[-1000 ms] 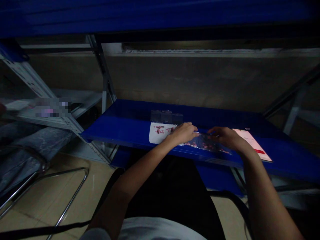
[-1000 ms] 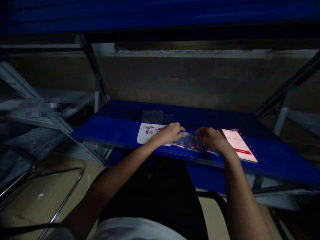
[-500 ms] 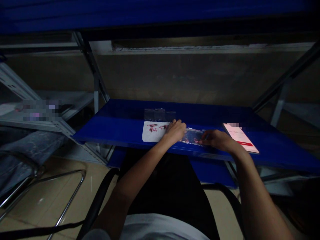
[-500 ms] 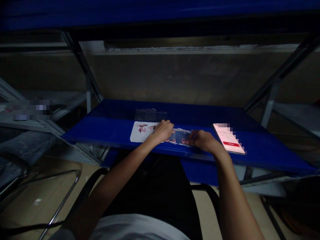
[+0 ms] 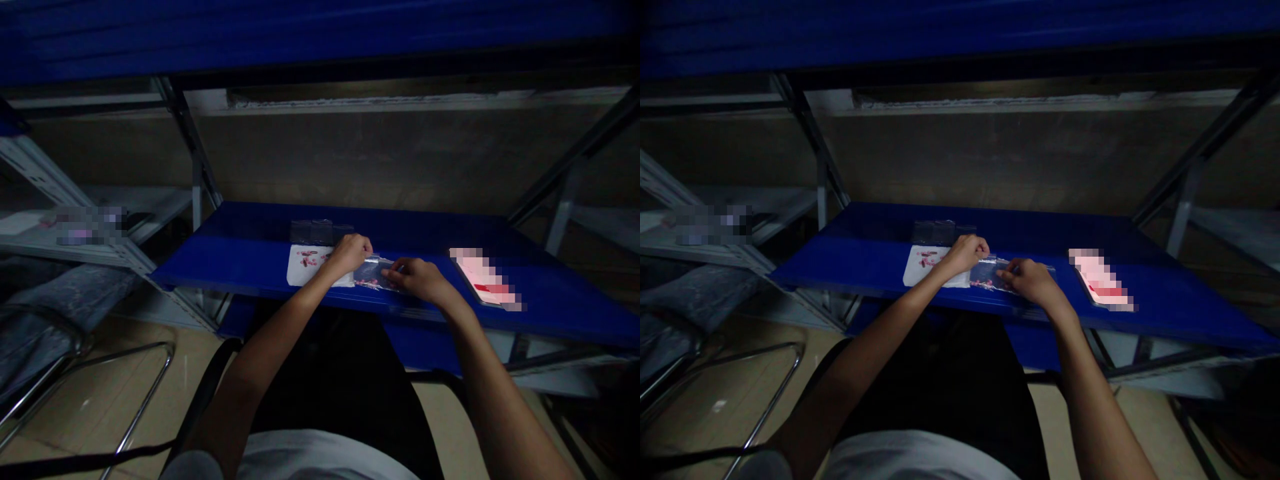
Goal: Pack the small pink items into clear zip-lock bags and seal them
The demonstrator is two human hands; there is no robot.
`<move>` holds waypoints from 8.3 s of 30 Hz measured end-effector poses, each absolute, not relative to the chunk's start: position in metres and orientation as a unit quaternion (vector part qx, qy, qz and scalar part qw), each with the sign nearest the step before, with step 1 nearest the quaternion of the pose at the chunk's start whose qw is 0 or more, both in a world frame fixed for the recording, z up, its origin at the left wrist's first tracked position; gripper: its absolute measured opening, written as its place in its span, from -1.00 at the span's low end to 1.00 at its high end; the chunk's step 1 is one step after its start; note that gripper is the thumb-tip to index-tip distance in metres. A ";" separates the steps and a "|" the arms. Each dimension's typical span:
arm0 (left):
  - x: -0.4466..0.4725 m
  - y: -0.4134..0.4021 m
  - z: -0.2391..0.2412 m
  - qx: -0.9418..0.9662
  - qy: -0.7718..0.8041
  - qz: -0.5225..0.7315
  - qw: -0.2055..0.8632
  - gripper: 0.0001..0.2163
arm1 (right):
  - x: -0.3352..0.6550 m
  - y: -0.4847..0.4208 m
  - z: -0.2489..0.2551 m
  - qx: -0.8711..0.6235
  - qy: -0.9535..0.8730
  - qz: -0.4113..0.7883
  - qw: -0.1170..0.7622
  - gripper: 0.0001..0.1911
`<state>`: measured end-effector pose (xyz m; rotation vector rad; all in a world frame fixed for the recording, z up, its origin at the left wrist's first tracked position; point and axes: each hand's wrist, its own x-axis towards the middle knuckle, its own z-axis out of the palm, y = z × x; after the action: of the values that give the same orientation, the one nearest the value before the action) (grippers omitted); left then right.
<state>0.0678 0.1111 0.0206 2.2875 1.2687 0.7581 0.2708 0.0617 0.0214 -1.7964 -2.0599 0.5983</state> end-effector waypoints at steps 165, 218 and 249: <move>-0.039 0.045 0.009 0.756 0.583 0.268 0.127 -0.85 | 0.166 0.103 0.077 -0.350 -0.929 0.062 0.103 -0.81; -0.003 0.055 -0.007 0.525 0.446 0.551 0.470 -0.88 | 0.157 0.064 0.010 -0.441 -0.566 0.486 0.499 -0.57; 0.028 0.188 0.007 0.661 0.588 0.401 0.236 -0.68 | 0.175 0.183 0.000 -0.674 -0.622 0.220 0.331 -0.79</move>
<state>0.0281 0.1880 0.0073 1.8130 1.6132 1.0999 0.1746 0.1830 -0.0002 -1.7622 -1.6265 0.5743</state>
